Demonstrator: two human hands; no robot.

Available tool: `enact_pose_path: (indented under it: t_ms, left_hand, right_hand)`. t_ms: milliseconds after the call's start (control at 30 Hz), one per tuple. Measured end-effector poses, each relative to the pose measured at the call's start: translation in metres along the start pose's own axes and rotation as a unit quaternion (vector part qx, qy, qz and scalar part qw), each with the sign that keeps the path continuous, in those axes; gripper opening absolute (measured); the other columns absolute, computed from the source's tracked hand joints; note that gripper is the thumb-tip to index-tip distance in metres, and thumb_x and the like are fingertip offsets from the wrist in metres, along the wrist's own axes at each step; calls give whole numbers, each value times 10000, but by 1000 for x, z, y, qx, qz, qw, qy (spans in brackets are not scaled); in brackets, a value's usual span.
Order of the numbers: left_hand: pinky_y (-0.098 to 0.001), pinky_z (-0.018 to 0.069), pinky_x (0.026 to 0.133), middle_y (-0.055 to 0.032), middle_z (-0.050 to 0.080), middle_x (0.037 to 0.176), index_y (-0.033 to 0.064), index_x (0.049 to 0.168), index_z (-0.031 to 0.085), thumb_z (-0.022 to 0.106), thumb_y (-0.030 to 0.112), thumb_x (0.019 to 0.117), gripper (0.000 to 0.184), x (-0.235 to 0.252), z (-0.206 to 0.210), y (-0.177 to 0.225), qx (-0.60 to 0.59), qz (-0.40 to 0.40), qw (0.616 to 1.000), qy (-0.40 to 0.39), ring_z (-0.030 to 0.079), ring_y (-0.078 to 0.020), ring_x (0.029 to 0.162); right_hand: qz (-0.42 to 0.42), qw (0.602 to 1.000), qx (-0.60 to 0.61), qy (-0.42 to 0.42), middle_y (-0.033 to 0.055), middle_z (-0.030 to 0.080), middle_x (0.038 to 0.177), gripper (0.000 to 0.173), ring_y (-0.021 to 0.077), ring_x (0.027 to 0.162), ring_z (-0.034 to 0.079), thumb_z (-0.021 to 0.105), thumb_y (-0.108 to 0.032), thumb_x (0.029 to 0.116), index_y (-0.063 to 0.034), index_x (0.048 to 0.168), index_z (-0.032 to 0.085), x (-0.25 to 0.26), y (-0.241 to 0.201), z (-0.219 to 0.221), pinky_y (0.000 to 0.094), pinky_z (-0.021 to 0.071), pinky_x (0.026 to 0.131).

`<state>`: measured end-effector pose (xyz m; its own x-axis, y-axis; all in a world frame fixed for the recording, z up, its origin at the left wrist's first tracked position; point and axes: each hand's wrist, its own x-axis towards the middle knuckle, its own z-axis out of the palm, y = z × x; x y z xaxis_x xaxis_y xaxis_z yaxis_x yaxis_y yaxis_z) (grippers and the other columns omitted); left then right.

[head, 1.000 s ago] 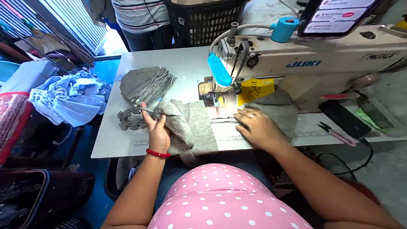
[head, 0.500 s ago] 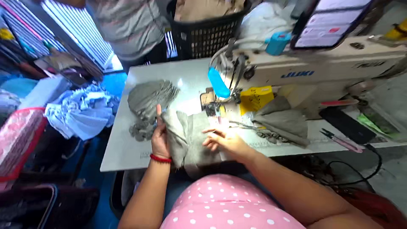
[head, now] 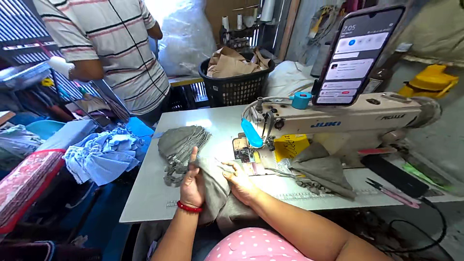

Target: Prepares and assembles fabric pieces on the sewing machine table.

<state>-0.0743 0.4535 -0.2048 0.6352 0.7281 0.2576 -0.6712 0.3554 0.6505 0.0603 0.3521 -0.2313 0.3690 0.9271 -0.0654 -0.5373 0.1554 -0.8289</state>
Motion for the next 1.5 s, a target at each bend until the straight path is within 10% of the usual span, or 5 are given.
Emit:
enact_pose_path:
  t_ms: [267,633,967,1200,1500]
  left_hand:
    - [-239,577,744,78,650,940,345,1530,379,278,301,1134,411,-12,-26,89,185,76,962,186,660,-63,816]
    - [-274,547,664,37,566,832,172,1083,554,580,256,1030,103,-48,-96,147,233,37,834,498,583,-85,689]
    - [-341,589,799,21,689,886,188,1151,654,346,212,1103,313,-63,-126,184,141,132,903,383,692,-139,842]
    - [-309,558,793,-63,617,1133,89,1318,512,517,199,1051,289,-66,-177,198,241,79,744,619,654,-144,922]
    - [-404,425,1095,-268,494,1449,-36,1433,505,566,127,983,483,-77,-156,181,603,92,619,495,510,-314,1306]
  right_hand:
    - [-99,974,-194,59,104,647,1251,355,170,1063,662,564,12,965,-58,1312,580,4,13,-10,364,582,900]
    - [-114,957,-266,-8,75,651,1338,341,141,1195,623,495,2,1010,-45,1309,652,-4,11,-11,342,534,991]
    - [-134,953,-269,-33,86,556,1490,446,163,1358,532,468,-12,1012,-41,1447,563,-6,9,-8,363,474,1106]
    - [-116,959,-257,-30,79,556,1484,457,170,1339,545,472,-9,1005,-69,1446,577,-7,8,-7,372,493,1084]
    - [-112,956,-269,-34,90,541,1502,466,157,1346,539,457,8,1005,-39,1460,551,-7,5,-7,347,484,1091]
